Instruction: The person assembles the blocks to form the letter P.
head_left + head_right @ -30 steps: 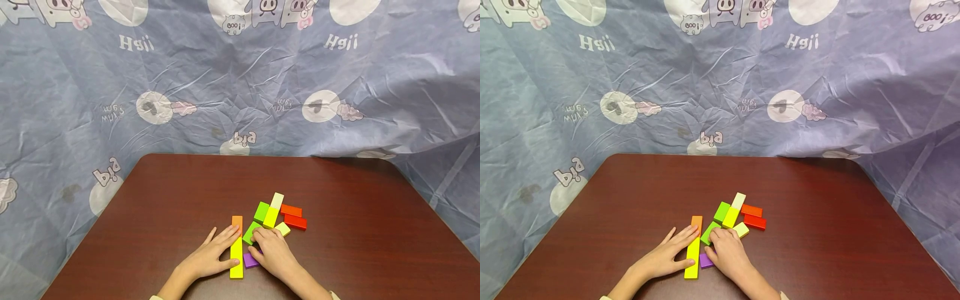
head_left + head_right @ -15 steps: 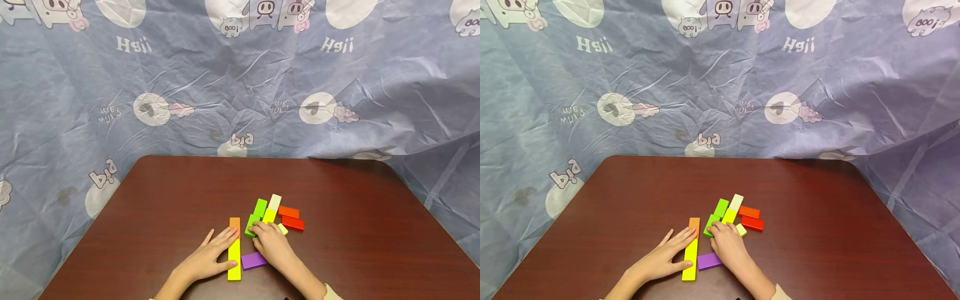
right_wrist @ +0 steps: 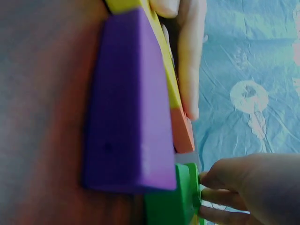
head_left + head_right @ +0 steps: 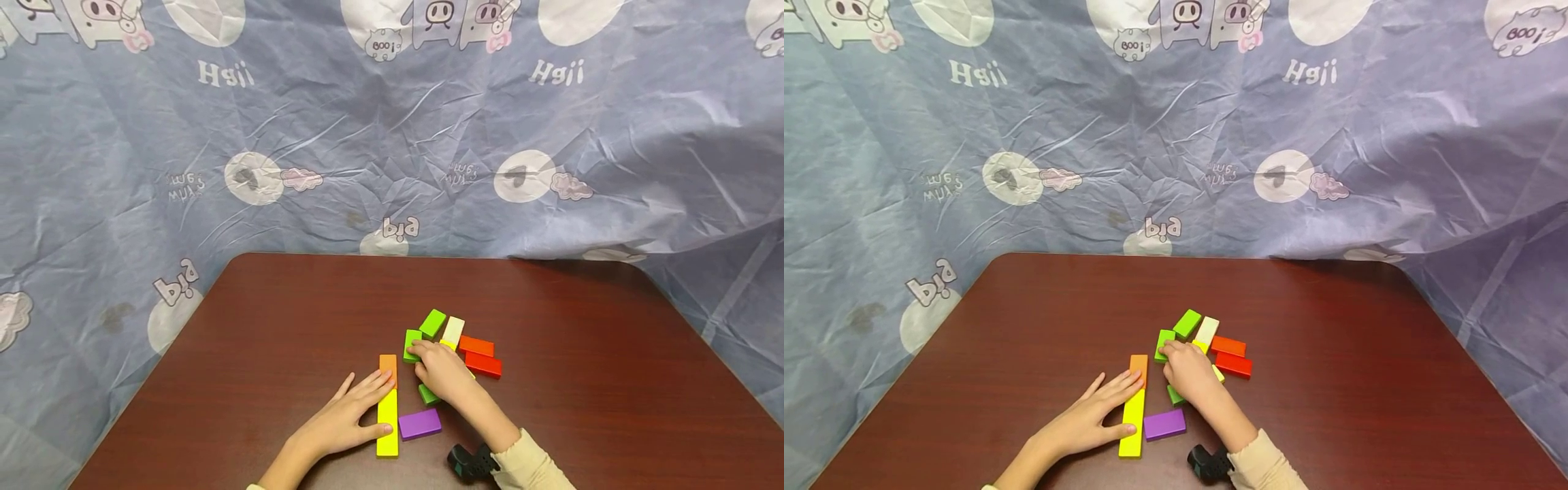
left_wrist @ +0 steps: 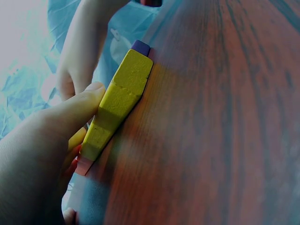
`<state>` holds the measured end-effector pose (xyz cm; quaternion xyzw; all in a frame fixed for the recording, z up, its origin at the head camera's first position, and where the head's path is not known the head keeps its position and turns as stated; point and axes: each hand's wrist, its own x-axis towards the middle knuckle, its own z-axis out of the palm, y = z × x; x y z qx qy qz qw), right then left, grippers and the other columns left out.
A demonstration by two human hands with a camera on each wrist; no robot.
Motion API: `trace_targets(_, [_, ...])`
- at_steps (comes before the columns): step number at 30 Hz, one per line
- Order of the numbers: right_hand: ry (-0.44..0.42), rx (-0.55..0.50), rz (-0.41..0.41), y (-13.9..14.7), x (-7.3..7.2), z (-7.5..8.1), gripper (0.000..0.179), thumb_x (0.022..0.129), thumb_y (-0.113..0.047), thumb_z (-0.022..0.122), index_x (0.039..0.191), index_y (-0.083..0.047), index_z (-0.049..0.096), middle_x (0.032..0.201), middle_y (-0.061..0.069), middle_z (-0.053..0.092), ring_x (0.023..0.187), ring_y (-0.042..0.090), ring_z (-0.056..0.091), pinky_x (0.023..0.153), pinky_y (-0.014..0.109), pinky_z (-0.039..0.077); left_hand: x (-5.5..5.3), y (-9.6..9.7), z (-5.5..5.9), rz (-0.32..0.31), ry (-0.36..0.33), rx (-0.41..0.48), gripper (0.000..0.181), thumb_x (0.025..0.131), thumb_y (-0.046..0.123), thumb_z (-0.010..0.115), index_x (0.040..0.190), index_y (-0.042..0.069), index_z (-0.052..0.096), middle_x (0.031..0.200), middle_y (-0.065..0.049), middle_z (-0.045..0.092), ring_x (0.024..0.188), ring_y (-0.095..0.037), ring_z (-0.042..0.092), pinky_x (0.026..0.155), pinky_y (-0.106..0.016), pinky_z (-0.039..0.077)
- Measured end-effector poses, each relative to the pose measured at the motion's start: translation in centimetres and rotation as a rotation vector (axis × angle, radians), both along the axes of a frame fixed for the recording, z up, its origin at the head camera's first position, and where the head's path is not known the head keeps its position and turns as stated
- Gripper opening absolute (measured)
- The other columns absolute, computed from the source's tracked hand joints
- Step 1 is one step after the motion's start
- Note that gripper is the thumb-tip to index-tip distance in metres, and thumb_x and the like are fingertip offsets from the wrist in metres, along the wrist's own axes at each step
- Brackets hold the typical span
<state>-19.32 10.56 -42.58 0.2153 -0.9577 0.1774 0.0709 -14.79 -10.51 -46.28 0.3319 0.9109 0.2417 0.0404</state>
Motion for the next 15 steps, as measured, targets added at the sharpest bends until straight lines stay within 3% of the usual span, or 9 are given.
trace_targets(9, [-0.161,-0.048,0.061,-1.1,-2.1,0.4,0.034,0.086,-0.004,0.050,0.119,-0.002,0.059,0.130,0.013,0.053,0.120,0.029,0.050,0.099,0.043,0.042,-0.1,0.1,0.4,0.000,0.001,-0.001,0.069,0.086,0.058,0.045,0.143,0.023,0.029,0.150,0.007,0.026,0.140,-0.014,0.021,0.112,-0.053,0.012])
trace_targets(15, [-0.188,-0.042,0.129,-2.1,-2.3,0.2,0.035,0.087,-0.001,0.046,0.120,-0.002,0.058,0.131,0.013,0.052,0.121,0.030,0.050,0.100,0.043,0.040,0.0,0.1,0.4,-0.001,-0.001,-0.003,0.068,0.086,0.057,0.045,0.143,0.023,0.030,0.150,0.007,0.026,0.140,-0.014,0.022,0.112,-0.053,0.012])
